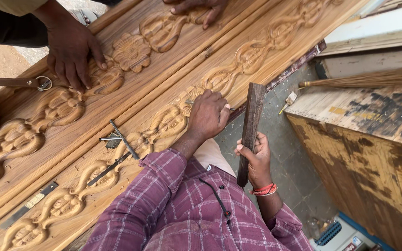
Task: The person carves floral patterns into a long wooden panel using a chisel and a wooden mallet. They repeatedly strike the chisel to shape the wood and occasionally brush away wood shavings with their hand. Other people are present and assist by holding the panel steady.
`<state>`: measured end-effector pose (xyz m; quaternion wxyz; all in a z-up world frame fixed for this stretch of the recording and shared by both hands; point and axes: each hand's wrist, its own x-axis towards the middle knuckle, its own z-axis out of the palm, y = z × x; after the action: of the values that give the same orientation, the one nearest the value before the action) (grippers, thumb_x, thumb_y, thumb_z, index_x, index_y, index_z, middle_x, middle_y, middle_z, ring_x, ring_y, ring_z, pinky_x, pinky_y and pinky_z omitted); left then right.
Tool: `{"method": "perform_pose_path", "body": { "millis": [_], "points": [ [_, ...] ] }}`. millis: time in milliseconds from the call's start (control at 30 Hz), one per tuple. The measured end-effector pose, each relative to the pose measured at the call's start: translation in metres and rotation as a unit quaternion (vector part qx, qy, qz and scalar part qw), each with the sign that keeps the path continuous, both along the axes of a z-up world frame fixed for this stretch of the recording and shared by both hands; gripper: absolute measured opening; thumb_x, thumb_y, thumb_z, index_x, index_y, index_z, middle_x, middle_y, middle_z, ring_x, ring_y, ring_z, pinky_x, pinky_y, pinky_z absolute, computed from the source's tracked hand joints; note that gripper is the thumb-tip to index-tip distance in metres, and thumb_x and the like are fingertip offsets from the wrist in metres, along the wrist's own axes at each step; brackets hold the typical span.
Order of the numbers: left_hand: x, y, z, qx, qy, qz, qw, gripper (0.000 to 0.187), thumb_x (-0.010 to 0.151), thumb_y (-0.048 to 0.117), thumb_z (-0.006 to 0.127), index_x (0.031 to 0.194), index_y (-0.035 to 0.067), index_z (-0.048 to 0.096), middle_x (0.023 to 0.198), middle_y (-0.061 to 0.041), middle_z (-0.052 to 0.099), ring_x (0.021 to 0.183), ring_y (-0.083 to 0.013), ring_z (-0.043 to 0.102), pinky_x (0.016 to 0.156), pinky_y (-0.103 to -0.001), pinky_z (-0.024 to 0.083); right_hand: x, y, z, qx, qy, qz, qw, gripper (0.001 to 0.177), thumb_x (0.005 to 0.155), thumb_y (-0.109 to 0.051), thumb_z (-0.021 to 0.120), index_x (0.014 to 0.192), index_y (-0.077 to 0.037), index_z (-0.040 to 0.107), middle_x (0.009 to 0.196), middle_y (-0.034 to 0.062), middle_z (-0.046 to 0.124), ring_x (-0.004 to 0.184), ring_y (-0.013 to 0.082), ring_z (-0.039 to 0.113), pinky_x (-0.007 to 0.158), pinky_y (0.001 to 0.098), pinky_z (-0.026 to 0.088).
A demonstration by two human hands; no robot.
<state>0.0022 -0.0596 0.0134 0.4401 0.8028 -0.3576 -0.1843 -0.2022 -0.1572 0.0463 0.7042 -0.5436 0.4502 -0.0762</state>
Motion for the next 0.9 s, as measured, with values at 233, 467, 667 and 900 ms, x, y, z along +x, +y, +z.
{"method": "perform_pose_path", "body": {
  "millis": [233, 467, 667, 900],
  "points": [
    [-0.001, -0.004, -0.01, 0.045, -0.019, -0.019, 0.999, 0.027, 0.093, 0.026, 0.057, 0.088, 0.005, 0.073, 0.091, -0.011, 0.064, 0.096, -0.0278, 0.058, 0.086, -0.047, 0.048, 0.008, 0.01, 0.006, -0.011, -0.012, -0.01, 1.0, 0.052, 0.089, 0.005, 0.068, 0.133, 0.001, 0.042, 0.102, 0.0121, 0.066, 0.081, 0.0156, 0.068, 0.074, 0.0297, 0.057],
    [0.0, -0.001, -0.01, 0.063, -0.018, -0.038, 0.997, 0.027, 0.093, 0.026, 0.058, 0.086, 0.005, 0.073, 0.089, -0.011, 0.063, 0.095, -0.0275, 0.058, 0.087, -0.047, 0.049, 0.017, 0.024, 0.002, -0.023, -0.031, -0.046, 0.998, 0.052, 0.09, 0.006, 0.066, 0.135, 0.0, 0.041, 0.103, 0.0113, 0.064, 0.082, 0.0145, 0.066, 0.075, 0.0294, 0.057],
    [0.002, 0.001, -0.007, 0.013, -0.008, -0.016, 1.0, 0.025, 0.093, 0.025, 0.059, 0.087, 0.005, 0.073, 0.09, -0.01, 0.063, 0.094, -0.0281, 0.057, 0.086, -0.047, 0.049, 0.014, 0.033, -0.005, -0.051, -0.046, -0.045, 0.997, 0.056, 0.09, 0.007, 0.067, 0.136, -0.001, 0.037, 0.107, 0.0112, 0.063, 0.086, 0.0137, 0.065, 0.079, 0.0285, 0.056],
    [0.006, 0.01, -0.007, -0.026, 0.042, -0.02, 0.999, 0.023, 0.093, 0.022, 0.058, 0.082, 0.005, 0.07, 0.084, -0.012, 0.059, 0.089, -0.0298, 0.055, 0.086, -0.048, 0.048, 0.016, 0.05, -0.016, -0.16, -0.031, 0.076, 0.984, 0.066, 0.093, 0.006, 0.07, 0.145, 0.0, 0.03, 0.116, 0.0105, 0.058, 0.102, 0.0124, 0.06, 0.09, 0.0268, 0.053]
  ]
}}
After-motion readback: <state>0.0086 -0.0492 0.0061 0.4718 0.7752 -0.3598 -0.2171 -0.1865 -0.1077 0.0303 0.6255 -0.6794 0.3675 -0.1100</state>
